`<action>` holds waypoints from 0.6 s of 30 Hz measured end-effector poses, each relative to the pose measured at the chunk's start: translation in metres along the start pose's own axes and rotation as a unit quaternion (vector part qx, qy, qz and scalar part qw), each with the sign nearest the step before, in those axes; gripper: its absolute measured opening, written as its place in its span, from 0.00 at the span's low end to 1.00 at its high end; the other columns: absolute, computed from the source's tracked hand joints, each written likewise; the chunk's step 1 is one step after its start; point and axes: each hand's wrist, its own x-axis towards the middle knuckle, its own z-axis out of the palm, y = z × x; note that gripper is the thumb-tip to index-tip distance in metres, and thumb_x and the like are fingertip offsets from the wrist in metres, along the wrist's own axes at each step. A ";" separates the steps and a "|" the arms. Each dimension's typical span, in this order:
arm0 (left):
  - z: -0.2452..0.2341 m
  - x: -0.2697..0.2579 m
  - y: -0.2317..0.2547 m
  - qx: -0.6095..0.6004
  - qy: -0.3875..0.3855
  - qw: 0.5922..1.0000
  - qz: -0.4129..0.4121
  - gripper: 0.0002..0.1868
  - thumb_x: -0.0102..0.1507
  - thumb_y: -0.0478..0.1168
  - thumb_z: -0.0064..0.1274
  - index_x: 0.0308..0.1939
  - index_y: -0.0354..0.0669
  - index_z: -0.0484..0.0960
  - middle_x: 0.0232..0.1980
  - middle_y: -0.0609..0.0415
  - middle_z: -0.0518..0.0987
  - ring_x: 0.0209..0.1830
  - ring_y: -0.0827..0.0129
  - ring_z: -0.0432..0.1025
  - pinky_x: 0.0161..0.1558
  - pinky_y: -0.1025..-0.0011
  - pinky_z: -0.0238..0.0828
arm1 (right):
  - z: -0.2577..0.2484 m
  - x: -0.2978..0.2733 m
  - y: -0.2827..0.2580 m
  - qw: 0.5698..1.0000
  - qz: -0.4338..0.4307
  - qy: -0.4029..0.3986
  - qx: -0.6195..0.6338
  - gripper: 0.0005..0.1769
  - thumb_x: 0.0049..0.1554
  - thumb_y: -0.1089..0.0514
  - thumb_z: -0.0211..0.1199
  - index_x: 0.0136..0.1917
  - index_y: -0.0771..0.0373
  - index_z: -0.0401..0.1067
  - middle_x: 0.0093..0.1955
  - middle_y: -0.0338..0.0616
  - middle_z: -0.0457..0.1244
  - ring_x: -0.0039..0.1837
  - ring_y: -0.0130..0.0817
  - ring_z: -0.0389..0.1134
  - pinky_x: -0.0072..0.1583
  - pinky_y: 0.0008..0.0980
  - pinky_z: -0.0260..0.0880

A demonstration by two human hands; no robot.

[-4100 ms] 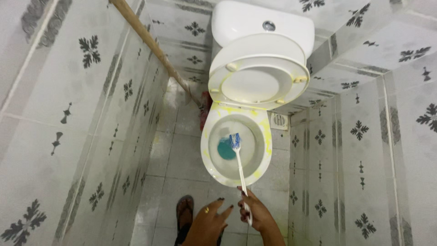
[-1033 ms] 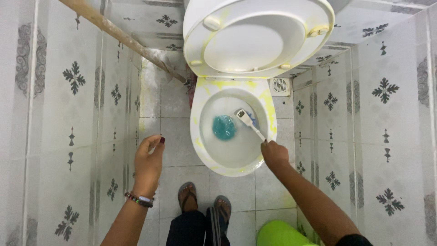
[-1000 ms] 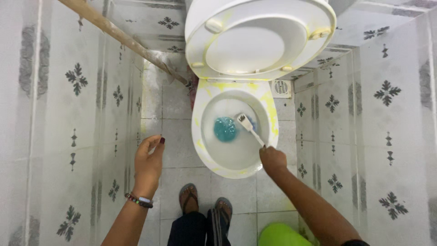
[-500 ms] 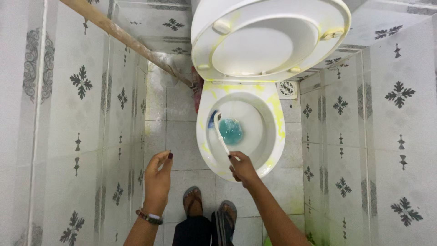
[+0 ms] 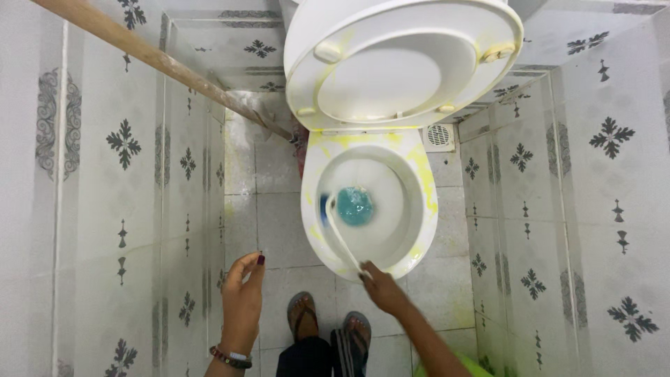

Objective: The person cleans a toilet by applying cleaning liquid from a bottle onto the rim and inside the bowl, and then scrubbing the surfaces with a toilet brush.

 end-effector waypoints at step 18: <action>-0.011 0.005 0.029 -0.012 0.020 1.000 0.008 0.15 0.66 0.43 0.53 0.53 0.40 0.84 0.54 0.51 0.82 0.58 0.66 0.74 0.61 0.68 0.70 | -0.152 0.104 -0.059 0.761 0.075 -0.284 -0.578 0.09 0.58 0.49 0.68 0.52 0.47 0.77 0.52 0.40 0.68 0.52 0.37 0.71 0.43 0.37 0.67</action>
